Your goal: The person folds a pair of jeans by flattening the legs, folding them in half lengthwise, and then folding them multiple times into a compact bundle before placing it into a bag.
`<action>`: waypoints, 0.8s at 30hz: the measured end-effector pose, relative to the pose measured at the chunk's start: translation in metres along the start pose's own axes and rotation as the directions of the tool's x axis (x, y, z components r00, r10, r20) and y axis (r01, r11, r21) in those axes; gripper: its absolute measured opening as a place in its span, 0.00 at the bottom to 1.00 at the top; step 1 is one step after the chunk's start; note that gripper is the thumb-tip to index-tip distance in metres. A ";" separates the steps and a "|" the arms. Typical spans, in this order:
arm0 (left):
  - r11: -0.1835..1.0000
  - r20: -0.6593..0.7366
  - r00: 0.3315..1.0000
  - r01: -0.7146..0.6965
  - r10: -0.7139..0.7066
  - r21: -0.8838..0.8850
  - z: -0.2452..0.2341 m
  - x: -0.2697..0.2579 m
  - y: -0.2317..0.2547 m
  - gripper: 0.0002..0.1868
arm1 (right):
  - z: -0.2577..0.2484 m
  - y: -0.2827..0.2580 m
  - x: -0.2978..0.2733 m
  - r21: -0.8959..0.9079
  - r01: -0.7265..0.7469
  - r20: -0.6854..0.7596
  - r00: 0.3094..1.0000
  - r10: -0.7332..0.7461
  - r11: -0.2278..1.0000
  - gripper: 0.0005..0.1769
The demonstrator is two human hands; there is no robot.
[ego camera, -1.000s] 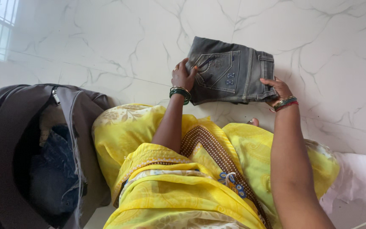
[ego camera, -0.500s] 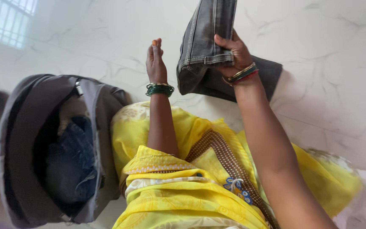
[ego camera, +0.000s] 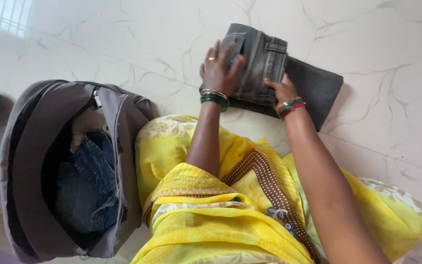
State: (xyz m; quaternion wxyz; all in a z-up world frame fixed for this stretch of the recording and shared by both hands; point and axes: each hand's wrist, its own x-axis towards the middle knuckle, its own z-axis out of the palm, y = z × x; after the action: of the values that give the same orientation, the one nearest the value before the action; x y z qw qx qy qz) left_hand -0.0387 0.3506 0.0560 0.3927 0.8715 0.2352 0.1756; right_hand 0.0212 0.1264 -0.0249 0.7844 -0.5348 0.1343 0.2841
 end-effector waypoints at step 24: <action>0.771 0.576 0.817 -0.381 0.023 0.510 0.036 -0.008 0.001 0.31 | 0.063 -0.011 -0.033 -0.899 0.331 0.432 0.556 -0.710 -0.288 0.38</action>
State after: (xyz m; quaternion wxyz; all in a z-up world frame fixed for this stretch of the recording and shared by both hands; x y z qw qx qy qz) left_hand -0.0276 0.3242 0.0332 0.1212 0.9838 0.0590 -0.1179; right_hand -0.0043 0.1708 0.0250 0.2075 -0.9323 -0.2396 -0.1744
